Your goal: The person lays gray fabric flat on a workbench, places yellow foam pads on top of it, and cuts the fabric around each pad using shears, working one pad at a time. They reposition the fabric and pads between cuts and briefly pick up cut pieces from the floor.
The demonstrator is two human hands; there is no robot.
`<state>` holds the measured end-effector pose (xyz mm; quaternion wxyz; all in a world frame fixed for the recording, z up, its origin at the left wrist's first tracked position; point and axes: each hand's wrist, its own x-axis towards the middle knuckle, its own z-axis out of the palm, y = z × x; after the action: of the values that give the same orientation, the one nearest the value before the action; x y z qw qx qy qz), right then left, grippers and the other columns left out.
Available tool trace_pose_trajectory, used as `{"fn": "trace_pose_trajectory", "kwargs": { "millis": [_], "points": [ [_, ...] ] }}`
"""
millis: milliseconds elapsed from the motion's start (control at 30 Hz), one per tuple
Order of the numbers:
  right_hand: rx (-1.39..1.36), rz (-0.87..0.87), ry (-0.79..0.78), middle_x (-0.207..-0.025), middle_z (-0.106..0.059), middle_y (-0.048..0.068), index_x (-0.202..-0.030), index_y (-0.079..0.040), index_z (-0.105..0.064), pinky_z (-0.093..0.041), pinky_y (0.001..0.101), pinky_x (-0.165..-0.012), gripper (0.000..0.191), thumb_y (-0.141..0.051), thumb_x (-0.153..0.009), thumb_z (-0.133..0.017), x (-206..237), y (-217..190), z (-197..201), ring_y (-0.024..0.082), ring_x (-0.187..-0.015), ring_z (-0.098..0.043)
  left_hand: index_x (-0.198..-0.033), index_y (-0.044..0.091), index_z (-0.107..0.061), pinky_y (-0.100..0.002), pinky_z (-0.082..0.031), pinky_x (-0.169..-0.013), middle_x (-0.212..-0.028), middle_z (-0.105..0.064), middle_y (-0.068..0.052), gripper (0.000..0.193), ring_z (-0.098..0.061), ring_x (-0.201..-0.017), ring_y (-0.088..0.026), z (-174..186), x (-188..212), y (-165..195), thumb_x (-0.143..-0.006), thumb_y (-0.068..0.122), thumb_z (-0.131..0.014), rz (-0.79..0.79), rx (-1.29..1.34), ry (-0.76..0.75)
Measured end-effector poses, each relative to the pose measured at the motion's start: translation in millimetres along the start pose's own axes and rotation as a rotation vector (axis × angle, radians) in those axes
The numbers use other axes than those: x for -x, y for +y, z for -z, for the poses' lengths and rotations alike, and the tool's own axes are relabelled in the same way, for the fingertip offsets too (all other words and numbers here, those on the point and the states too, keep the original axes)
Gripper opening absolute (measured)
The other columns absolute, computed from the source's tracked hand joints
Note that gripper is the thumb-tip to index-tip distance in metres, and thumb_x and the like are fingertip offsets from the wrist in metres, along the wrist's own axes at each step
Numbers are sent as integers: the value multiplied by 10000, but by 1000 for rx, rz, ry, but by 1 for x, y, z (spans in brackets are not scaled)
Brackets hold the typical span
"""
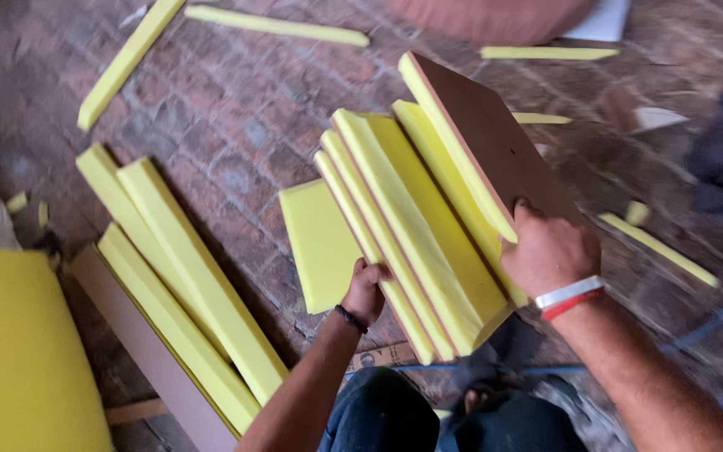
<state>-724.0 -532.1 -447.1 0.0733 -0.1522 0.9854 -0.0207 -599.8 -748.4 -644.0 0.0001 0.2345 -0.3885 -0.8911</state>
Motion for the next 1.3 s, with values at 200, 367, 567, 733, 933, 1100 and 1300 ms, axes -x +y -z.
{"fn": "trace_pose_trajectory", "kwargs": {
  "millis": [200, 367, 567, 733, 933, 1100, 1300],
  "points": [
    [-24, -165, 195, -942, -749, 157, -1209, -124, -685, -597, 471, -672, 460, -210, -760, -740, 137, 37, 241, 362, -787, -737, -1260, -79, -602, -438, -588, -949, -1112, -717, -193, 645, -710, -1022, -323, -167, 120, 98, -639, 96, -621, 63, 34, -299],
    [130, -393, 211, -1130, -725, 156, -1354, -78, -610, -612, 441, -669, 670, -227, -716, -752, 278, 64, 455, 326, -889, -730, -1281, -77, -593, -494, -590, -944, -1107, -722, -217, 658, -710, -1015, -374, -334, 243, 170, -649, 95, -656, 287, 129, -590],
    [262, -687, 339, -1229, -701, 146, -1413, -144, -582, -626, 407, -675, 717, -226, -713, -714, 460, 143, 590, 270, -1073, -714, -1246, 42, -642, -474, -576, -921, -1085, -754, -137, 662, -715, -1028, -327, -521, 379, 123, -585, 78, -657, 618, 175, -754],
    [398, -985, 293, -1371, -650, 89, -1464, -232, -552, -625, 387, -675, 617, -187, -858, -656, 587, 220, 619, 229, -1135, -689, -1141, -10, -674, -450, -560, -945, -1063, -733, -113, 404, -700, -1045, -295, -624, 472, 25, -738, 19, -673, 901, 149, -967],
    [423, -1217, 352, -1408, -641, 65, -1453, -243, -570, -599, 396, -844, 635, -153, -826, -616, 710, 280, 554, 247, -1183, -671, -1131, 32, -678, -426, -558, -927, -1085, -728, -102, 382, -700, -1035, -275, -670, 561, -93, -756, 57, -609, 1173, 92, -957],
    [118, -1319, 447, -1507, -552, 68, -1482, -255, -556, -497, 427, -1024, 602, -81, -908, -509, 749, 311, 482, 290, -1316, -570, -1185, 44, -646, -445, -558, -929, -1158, -698, -129, 408, -693, -1047, -292, -704, 601, -138, -848, 228, -508, 1268, 2, -684],
    [7, -1447, 449, -1568, -484, 31, -1490, -284, -530, -406, 432, -1152, 582, -123, -932, -506, 722, 293, 433, 292, -1409, -488, -1348, 18, -561, -530, -376, -1007, -1342, -523, -220, 510, -480, -1217, -398, -702, 579, -143, -995, 381, -496, 1198, -368, -790]
  ]
}}
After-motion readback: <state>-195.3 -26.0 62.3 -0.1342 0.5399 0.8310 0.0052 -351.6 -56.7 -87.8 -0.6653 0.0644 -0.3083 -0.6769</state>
